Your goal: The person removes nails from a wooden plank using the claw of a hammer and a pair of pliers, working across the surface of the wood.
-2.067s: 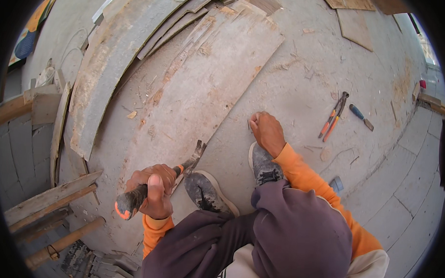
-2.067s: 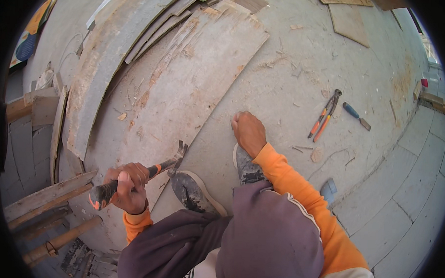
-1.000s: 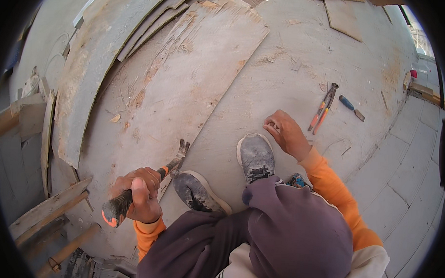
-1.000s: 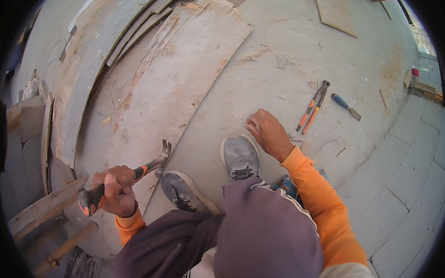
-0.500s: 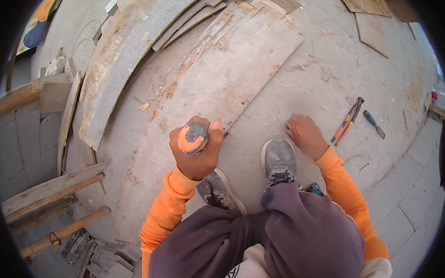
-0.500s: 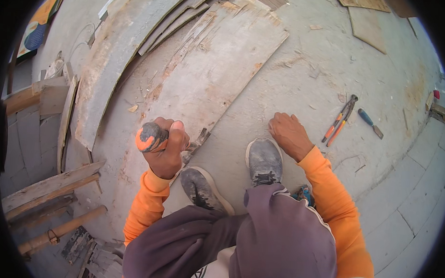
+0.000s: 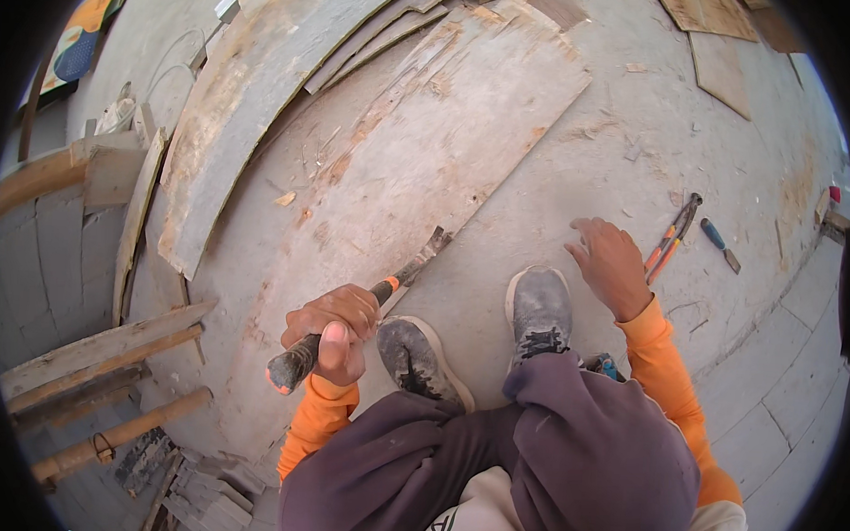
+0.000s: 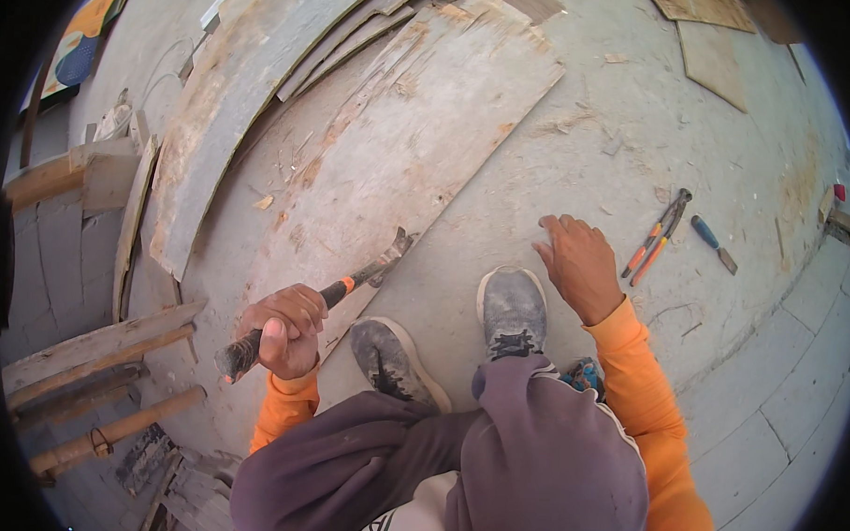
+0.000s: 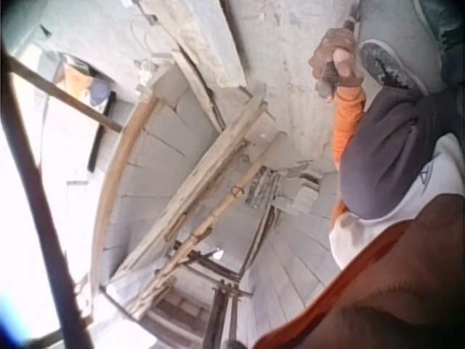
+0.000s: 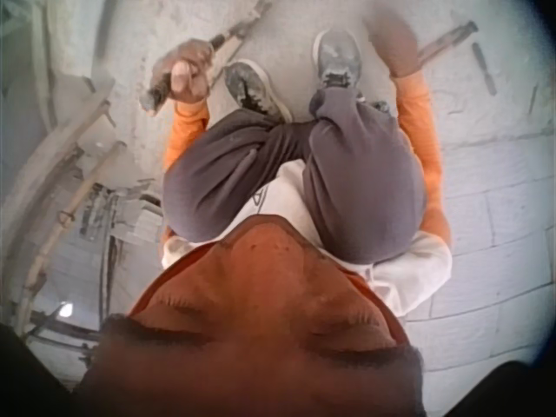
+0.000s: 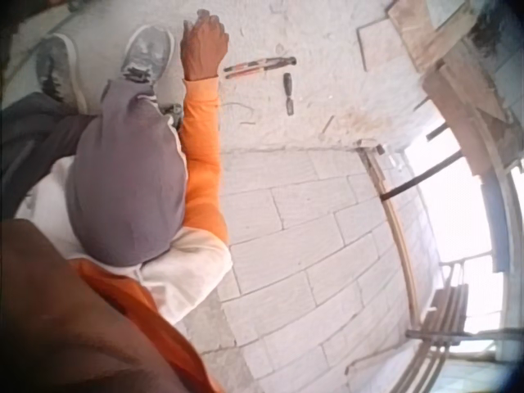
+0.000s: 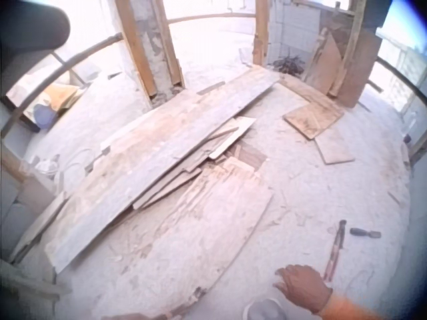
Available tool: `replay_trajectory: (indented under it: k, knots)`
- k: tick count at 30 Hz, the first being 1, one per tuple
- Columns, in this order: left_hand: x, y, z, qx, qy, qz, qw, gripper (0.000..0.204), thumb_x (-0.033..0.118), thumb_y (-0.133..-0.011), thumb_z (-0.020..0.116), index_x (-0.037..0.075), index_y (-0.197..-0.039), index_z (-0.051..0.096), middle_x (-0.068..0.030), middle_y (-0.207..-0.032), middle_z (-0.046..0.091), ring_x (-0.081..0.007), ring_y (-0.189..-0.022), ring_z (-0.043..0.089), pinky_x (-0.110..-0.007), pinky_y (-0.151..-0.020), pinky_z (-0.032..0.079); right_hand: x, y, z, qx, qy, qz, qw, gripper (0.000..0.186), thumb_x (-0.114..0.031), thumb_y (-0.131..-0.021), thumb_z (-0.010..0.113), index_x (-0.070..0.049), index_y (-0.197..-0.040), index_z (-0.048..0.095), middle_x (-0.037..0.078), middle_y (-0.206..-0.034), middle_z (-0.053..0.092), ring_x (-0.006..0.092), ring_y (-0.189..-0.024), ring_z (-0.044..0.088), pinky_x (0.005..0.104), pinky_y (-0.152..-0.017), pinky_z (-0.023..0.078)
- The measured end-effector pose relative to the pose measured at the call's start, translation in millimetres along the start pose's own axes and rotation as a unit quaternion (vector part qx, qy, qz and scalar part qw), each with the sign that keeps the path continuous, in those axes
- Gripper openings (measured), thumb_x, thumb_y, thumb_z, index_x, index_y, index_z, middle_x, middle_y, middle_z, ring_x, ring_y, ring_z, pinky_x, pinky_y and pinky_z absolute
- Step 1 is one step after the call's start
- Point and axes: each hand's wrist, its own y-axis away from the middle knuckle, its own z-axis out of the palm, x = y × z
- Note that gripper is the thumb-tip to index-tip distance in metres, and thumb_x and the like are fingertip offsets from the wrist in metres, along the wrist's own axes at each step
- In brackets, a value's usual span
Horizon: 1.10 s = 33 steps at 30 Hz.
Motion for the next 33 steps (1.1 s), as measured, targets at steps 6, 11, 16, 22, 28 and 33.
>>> replay_trajectory:
  k: [6, 11, 16, 22, 28, 33]
  knots:
    - [28.6, 48.6, -52.2, 0.096, -0.028, -0.071, 0.992, 0.023, 0.023, -0.091, 0.052, 0.013, -0.073, 0.043, -0.0087, -0.07, 0.056, -0.0238, -0.08, 0.055, -0.047, -0.089, 0.046, -52.2, -48.4, 20.0, 0.01, -0.157, -0.135, 0.978, 0.026, -0.02, -0.095, 0.071, -0.007, -0.118, 0.066, 0.013, -0.102, 0.067, 0.0318, -0.092, 0.065, 0.0426, -0.082, 0.052]
    - [29.8, 62.1, -59.0, 0.128, 0.041, -0.057, 0.989, 0.023, 0.025, -0.091, 0.051, 0.014, -0.072, 0.043, -0.0056, -0.067, 0.052, -0.0211, -0.075, 0.052, -0.045, -0.087, 0.044, -100.5, -78.2, 71.3, 0.052, -0.289, -0.255, 0.921, 0.027, -0.011, -0.097, 0.066, -0.006, -0.123, 0.064, 0.016, -0.11, 0.068, 0.0382, -0.105, 0.063, 0.0454, -0.091, 0.052]
    - [50.2, 34.9, -70.7, 0.088, 0.123, -0.072, 0.986, 0.025, 0.025, -0.094, 0.048, 0.014, -0.073, 0.043, -0.003, -0.061, 0.045, -0.0176, -0.062, 0.044, -0.039, -0.07, 0.045, -114.4, -77.7, 68.1, -0.063, -0.29, -0.303, 0.905, 0.023, -0.005, -0.091, 0.069, -0.005, -0.115, 0.068, 0.013, -0.105, 0.067, 0.0355, -0.099, 0.061, 0.044, -0.086, 0.052]
    - [99.7, 3.4, -61.1, 0.034, 0.027, -0.119, 0.992, 0.026, 0.017, -0.101, 0.043, 0.012, -0.075, 0.042, -0.0038, -0.056, 0.044, -0.0165, -0.049, 0.041, -0.038, -0.051, 0.044, -127.6, -43.6, 25.1, -0.063, -0.186, -0.36, 0.912, 0.021, 0.0, -0.087, 0.072, -0.006, -0.108, 0.068, 0.009, -0.095, 0.064, 0.0285, -0.089, 0.058, 0.04, -0.076, 0.05]
    - [121.7, 8.0, -45.7, 0.027, -0.051, -0.169, 0.984, 0.019, 0.009, -0.101, 0.048, 0.009, -0.083, 0.045, -0.0046, -0.056, 0.048, -0.0142, -0.045, 0.043, -0.036, -0.047, 0.044, -143.4, -31.5, 18.1, -0.155, -0.398, -0.152, 0.891, 0.033, 0.001, -0.091, 0.068, -0.005, -0.122, 0.062, 0.015, -0.113, 0.063, 0.031, -0.103, 0.062, 0.0397, -0.089, 0.052]
    - [116.5, 6.4, -41.5, 0.036, 0.004, -0.118, 0.992, 0.018, 0.011, -0.102, 0.046, 0.009, -0.084, 0.046, -0.0045, -0.057, 0.048, -0.0149, -0.044, 0.042, -0.036, -0.047, 0.044, -155.3, -36.0, 43.0, -0.279, -0.379, -0.289, 0.834, 0.049, -0.002, -0.092, 0.068, -0.006, -0.139, 0.053, 0.021, -0.14, 0.053, 0.0388, -0.127, 0.055, 0.0437, -0.107, 0.046]
